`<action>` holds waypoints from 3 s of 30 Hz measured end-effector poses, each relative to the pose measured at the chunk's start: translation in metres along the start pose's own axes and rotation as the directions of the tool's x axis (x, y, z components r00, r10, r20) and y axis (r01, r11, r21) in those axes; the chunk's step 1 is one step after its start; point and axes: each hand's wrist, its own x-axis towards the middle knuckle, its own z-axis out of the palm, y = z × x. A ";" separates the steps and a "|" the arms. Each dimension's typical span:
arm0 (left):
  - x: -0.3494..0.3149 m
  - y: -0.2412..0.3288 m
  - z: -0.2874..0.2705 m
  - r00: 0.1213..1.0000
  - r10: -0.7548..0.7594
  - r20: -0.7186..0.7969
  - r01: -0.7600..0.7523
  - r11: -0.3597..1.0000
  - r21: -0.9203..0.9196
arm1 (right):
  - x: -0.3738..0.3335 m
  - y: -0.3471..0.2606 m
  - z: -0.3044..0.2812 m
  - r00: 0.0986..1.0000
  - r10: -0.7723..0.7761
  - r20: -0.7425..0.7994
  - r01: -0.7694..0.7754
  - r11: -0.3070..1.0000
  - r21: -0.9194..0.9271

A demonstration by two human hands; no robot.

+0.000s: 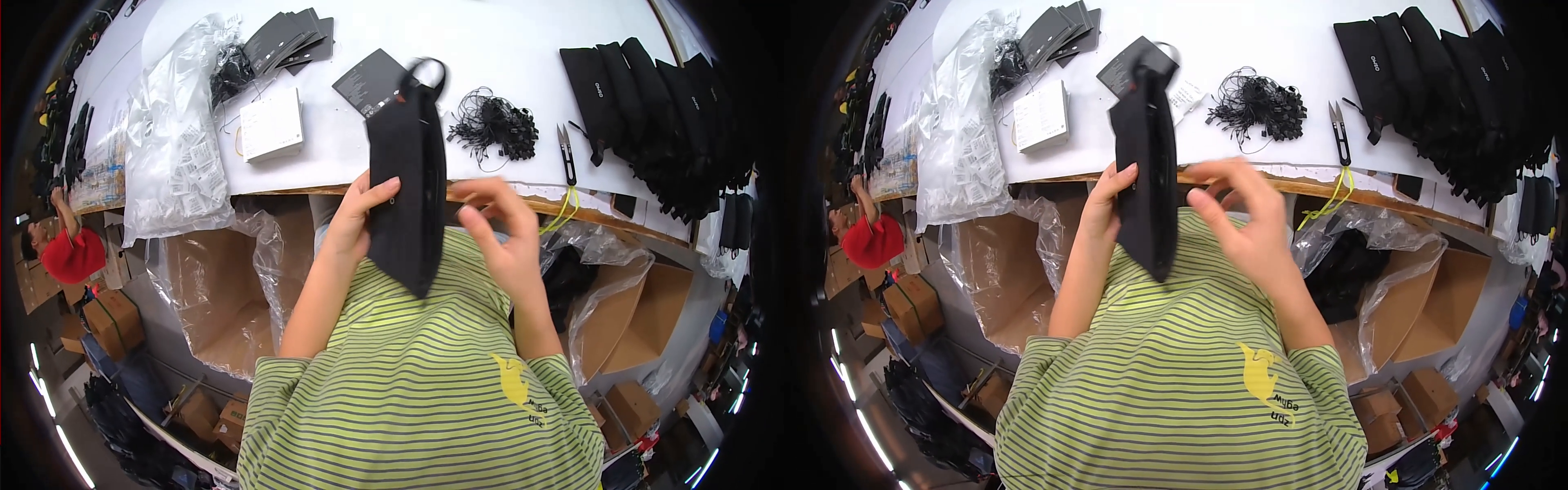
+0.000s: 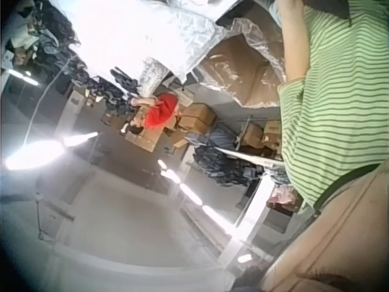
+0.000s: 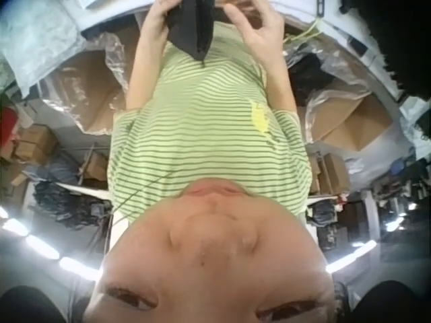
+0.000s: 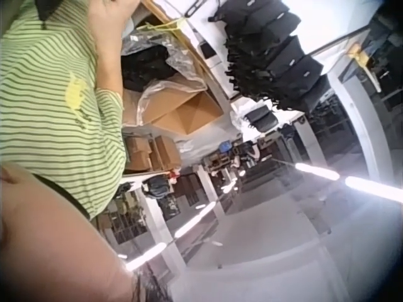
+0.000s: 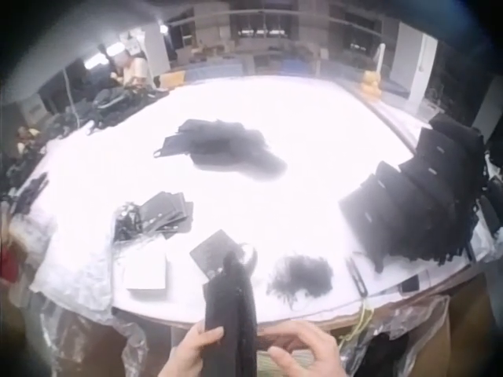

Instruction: The recorder is packing small items and instructions into black zippered pouches.

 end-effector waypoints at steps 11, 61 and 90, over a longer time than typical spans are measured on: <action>-0.003 0.007 -0.012 0.874 -0.453 0.175 0.457 0.889 0.021 | 0.030 -0.025 -0.043 0.944 -0.133 0.301 0.266 0.849 -0.458; -0.017 -0.010 0.028 1.000 0.014 -0.025 -0.011 0.994 0.105 | 0.037 -0.006 -0.015 0.903 -0.318 -0.289 0.228 0.925 -0.305; 0.004 -0.004 0.008 0.989 0.098 -0.111 -0.115 0.981 -0.158 | -0.005 -0.017 0.003 0.937 -0.246 0.250 0.318 0.896 -0.311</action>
